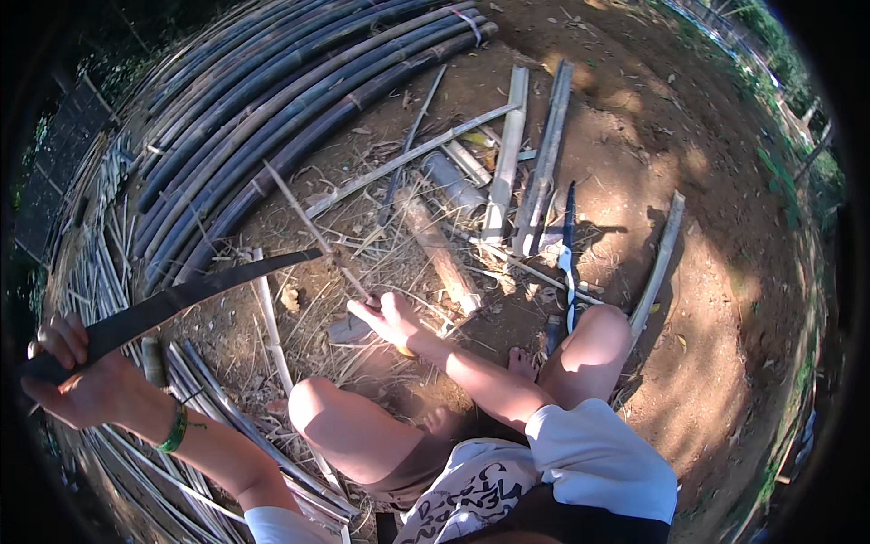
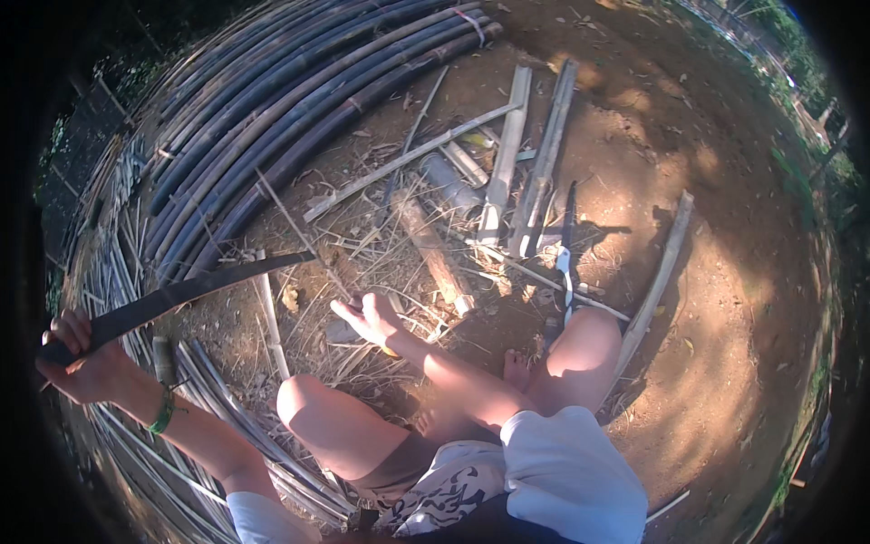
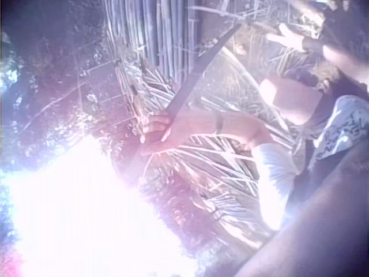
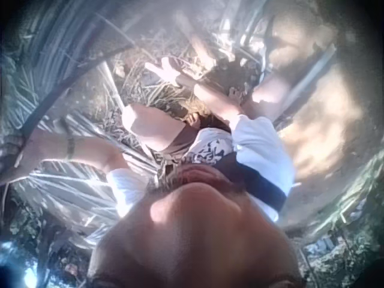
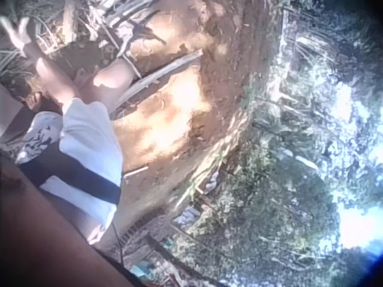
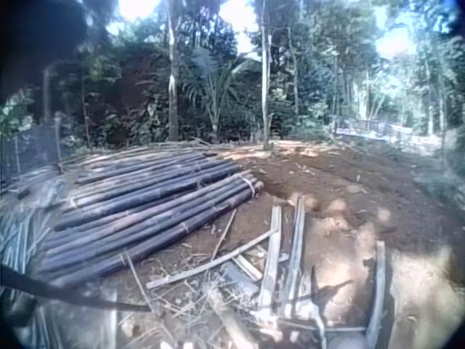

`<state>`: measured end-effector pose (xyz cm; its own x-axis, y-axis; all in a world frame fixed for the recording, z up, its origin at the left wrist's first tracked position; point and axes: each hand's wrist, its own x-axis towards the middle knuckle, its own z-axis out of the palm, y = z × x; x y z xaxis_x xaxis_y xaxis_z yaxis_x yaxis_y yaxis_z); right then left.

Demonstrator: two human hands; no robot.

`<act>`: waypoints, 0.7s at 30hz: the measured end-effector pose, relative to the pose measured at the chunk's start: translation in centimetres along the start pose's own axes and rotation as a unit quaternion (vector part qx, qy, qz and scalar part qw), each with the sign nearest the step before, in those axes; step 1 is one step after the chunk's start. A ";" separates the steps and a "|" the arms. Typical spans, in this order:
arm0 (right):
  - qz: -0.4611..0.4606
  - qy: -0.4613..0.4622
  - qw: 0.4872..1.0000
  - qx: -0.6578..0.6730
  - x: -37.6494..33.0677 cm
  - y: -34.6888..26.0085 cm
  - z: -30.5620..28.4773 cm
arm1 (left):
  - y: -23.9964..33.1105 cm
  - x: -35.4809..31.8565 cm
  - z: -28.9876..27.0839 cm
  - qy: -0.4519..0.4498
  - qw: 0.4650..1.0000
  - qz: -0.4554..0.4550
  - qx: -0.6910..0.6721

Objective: The person shaves a long strip of bamboo using a large knife, turning the strip over and working on different sides while sitting outdoors.

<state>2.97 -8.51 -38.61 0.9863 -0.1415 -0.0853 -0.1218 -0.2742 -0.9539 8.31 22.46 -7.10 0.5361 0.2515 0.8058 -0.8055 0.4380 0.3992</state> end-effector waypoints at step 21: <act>0.062 0.005 0.998 0.016 -5.3 -2.8 -5.1 | -8.8 -7.2 5.0 0.004 0.970 0.174 0.170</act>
<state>-2.53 -11.84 -34.01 0.9628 -0.1819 -0.2000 -0.2384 -0.2227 -0.9453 10.30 12.48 -14.27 0.2175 0.3412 0.9145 -0.9741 0.0163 0.2256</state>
